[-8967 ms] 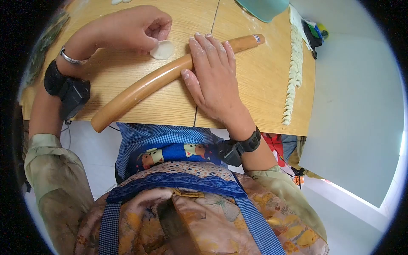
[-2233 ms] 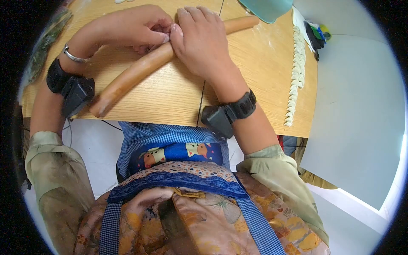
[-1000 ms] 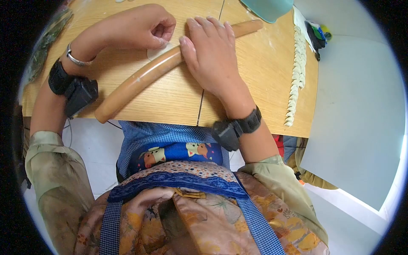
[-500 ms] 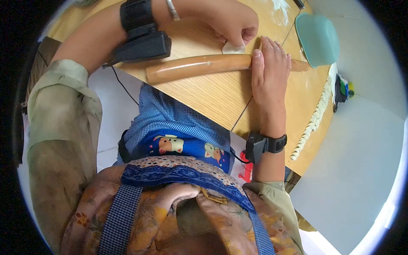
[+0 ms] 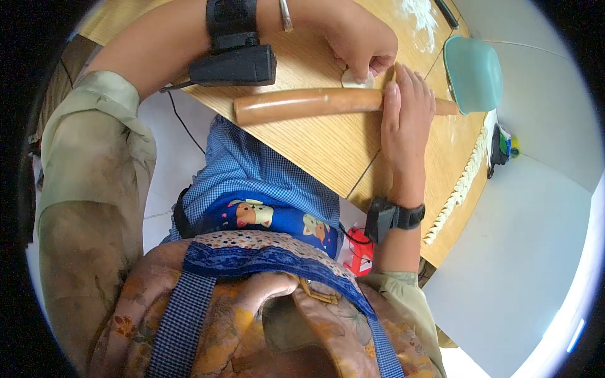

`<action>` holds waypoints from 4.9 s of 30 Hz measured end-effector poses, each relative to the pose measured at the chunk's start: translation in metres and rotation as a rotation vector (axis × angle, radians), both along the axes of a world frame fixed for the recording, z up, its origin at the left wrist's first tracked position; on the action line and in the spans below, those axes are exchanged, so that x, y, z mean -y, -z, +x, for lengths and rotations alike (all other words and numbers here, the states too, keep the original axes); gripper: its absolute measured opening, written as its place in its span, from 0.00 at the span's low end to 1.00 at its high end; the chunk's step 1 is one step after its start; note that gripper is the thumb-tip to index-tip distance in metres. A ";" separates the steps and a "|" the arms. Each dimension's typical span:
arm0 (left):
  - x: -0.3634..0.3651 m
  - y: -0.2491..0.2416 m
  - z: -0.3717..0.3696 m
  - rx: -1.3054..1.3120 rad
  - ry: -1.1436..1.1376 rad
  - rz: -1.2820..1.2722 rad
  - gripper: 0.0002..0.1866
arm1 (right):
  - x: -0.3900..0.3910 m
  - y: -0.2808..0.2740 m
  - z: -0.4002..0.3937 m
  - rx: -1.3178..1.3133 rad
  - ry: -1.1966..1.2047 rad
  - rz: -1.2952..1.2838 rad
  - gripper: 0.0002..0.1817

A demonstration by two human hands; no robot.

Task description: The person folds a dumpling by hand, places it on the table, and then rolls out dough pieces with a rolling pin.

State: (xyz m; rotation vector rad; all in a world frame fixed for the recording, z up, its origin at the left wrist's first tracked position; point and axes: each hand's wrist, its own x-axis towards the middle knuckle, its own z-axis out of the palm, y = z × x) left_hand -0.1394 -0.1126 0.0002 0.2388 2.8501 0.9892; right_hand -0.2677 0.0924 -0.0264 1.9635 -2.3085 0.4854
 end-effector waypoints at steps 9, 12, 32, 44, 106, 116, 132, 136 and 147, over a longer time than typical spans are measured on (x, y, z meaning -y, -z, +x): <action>0.003 -0.010 0.009 0.112 -0.030 0.221 0.08 | -0.051 0.004 0.014 -0.050 0.049 -0.001 0.27; 0.005 -0.009 0.007 0.136 0.001 0.241 0.08 | -0.037 0.003 0.009 -0.065 0.028 0.007 0.27; 0.008 0.005 -0.008 0.295 0.031 0.385 0.07 | -0.011 -0.002 -0.003 -0.134 -0.063 -0.096 0.24; 0.012 0.018 -0.011 0.116 -0.063 0.278 0.07 | 0.010 -0.001 0.003 -0.093 -0.136 -0.128 0.23; 0.000 0.011 -0.008 0.245 -0.131 0.497 0.06 | -0.006 -0.004 -0.003 0.085 -0.166 -0.144 0.05; -0.001 0.010 -0.005 0.288 -0.171 0.544 0.07 | -0.005 -0.004 -0.004 0.072 -0.176 -0.150 0.05; 0.004 0.012 -0.009 0.295 -0.150 0.469 0.07 | -0.004 -0.003 -0.004 0.061 -0.192 -0.153 0.06; 0.002 0.017 -0.005 0.182 -0.141 0.504 0.07 | -0.005 -0.004 -0.004 0.056 -0.190 -0.144 0.06; 0.000 0.013 -0.005 0.252 -0.188 0.487 0.10 | -0.004 -0.005 -0.004 0.062 -0.184 -0.138 0.06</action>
